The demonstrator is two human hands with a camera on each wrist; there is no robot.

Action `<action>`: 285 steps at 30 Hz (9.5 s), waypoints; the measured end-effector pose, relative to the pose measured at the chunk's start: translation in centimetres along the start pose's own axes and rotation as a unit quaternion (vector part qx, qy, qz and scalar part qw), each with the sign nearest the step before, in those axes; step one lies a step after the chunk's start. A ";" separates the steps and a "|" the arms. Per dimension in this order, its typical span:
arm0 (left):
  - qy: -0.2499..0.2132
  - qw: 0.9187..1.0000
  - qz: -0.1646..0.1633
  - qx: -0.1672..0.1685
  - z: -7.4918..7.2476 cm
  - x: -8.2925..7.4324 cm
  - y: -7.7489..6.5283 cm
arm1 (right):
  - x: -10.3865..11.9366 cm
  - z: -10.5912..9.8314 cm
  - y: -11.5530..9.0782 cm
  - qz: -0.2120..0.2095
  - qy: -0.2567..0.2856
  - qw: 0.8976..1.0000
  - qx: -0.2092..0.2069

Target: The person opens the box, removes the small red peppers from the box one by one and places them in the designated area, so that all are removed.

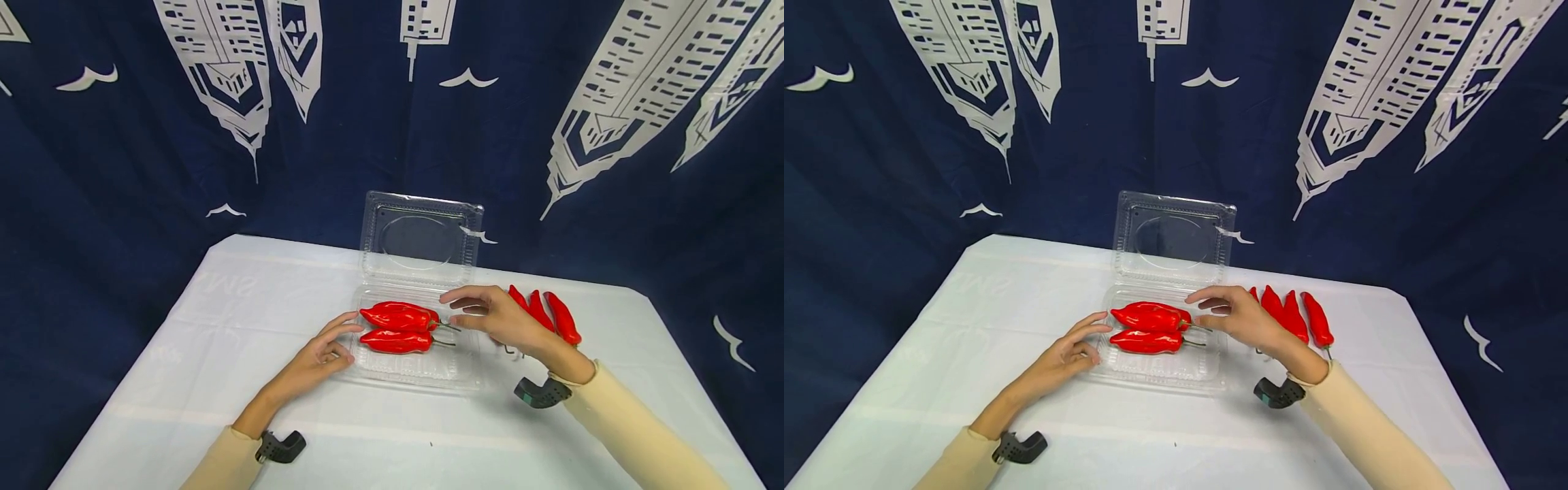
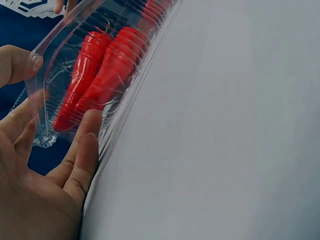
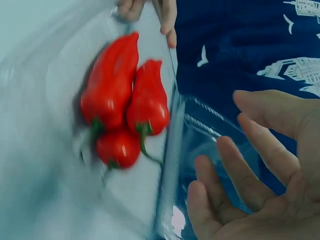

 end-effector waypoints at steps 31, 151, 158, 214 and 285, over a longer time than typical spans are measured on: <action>0.003 1.000 -0.001 -0.004 0.1 0.3 0.1 | -0.6 5.9 5.6 0.080 0.104 0.991 0.003; 0.009 1.000 -0.013 -0.006 0.0 0.0 0.0 | -0.5 6.6 1.8 0.086 0.119 0.983 0.114; 0.006 1.000 -0.009 -0.005 0.1 0.0 0.0 | 0.2 6.3 0.4 0.081 0.119 0.985 0.096; 0.010 1.000 -0.011 -0.011 0.1 0.0 0.1 | -1.8 3.4 -8.6 0.121 0.302 0.942 -0.086; 0.005 1.000 -0.008 -0.008 0.2 -0.1 0.1 | -7.2 6.9 -10.9 0.223 0.169 0.948 -0.151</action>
Point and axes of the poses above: each hand's wrist, its own y-axis towards the middle knuckle, its own z-axis out of the palm, x = y × z, the point moved 1 cm from there along y, towards the middle knuckle, and after that the axes turned 4 degrees about -z, right-handed, at the moved point
